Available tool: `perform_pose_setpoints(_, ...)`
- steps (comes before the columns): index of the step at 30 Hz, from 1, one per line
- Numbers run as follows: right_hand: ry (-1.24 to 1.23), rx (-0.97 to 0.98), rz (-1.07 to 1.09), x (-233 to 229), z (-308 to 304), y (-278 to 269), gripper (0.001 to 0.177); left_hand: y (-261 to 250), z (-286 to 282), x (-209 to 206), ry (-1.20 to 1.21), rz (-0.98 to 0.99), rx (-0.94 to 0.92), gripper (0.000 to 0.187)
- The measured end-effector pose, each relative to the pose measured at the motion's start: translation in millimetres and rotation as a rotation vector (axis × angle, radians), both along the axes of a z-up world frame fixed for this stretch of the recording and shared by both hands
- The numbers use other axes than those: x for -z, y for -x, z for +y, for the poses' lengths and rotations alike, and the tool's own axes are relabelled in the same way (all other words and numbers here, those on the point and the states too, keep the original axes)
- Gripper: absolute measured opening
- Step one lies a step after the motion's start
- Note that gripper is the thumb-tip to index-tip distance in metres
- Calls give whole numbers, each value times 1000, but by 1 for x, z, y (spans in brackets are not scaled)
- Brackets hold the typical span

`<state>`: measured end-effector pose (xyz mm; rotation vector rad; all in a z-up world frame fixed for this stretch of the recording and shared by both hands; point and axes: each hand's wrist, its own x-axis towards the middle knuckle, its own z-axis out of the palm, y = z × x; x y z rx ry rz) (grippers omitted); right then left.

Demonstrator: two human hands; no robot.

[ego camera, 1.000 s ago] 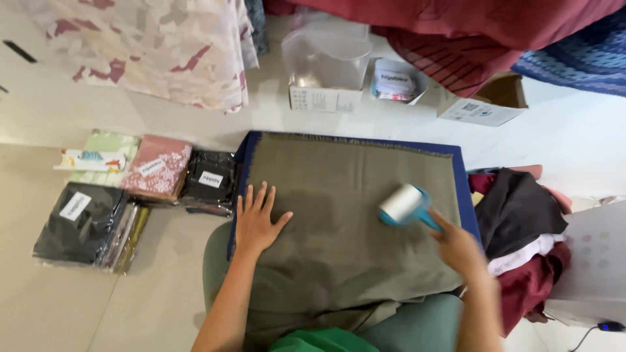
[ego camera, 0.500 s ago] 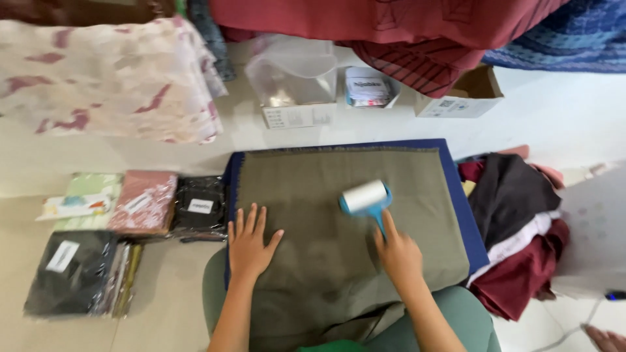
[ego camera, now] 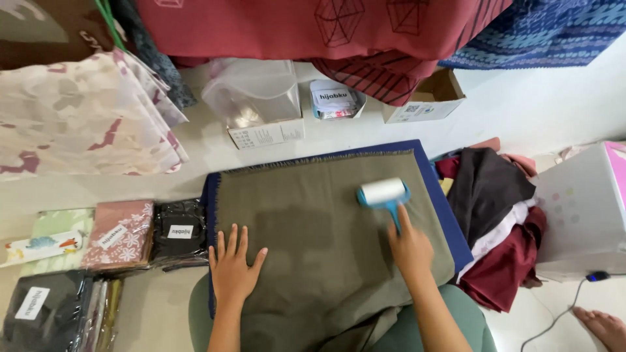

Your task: Unfolding, cleaning with a lint roller, and folding an olive green cloth.

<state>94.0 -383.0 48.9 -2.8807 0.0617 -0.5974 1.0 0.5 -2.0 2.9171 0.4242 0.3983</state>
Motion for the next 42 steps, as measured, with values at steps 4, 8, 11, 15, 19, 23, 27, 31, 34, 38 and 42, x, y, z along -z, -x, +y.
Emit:
perform_pose_setpoints(4, -73, 21, 28, 7, 32, -100, 55, 1, -1, -3, 3, 15, -16, 79)
perform_pose_setpoints(8, -121, 17, 120, -8, 37, -112, 55, 2, 0, 3, 6, 7, -5, 79)
perform_pose_setpoints(11, -51, -53, -33, -2, 8, -53, 51, 0, 1, 4, -17, 6, -5, 80)
perform_pose_setpoints(15, -6, -26, 40, -15, -34, 74, 64, 0, 1, 4, -32, 42, 0, 81)
perform_pose_setpoints(19, 4, 191, 413, -16, -73, 146, 67, -1, -2, 4, -55, 35, -20, 80)
perform_pose_setpoints(23, 16, 222, 335, -35, -77, 128, 63, -2, -1, 6, -80, 53, -37, 81)
perform_pose_setpoints(27, 40, 120, 94, -1, -80, 22, 63, -2, 0, 6, -68, 42, -44, 80)
perform_pose_setpoints(31, -79, 26, -4, 2, -54, -95, 53, -3, 1, 6, -35, 53, -53, 79)
perform_pose_setpoints(34, -150, 38, 51, -8, -38, -137, 52, -2, 3, 9, -29, 96, -56, 80)
perform_pose_setpoints(38, -182, 5, -1, -8, -49, -117, 51, -3, 4, 9, -24, 131, -51, 81)
perform_pose_setpoints(42, -115, 11, -4, 3, -81, -10, 55, -2, 4, 8, -32, 139, -37, 82)
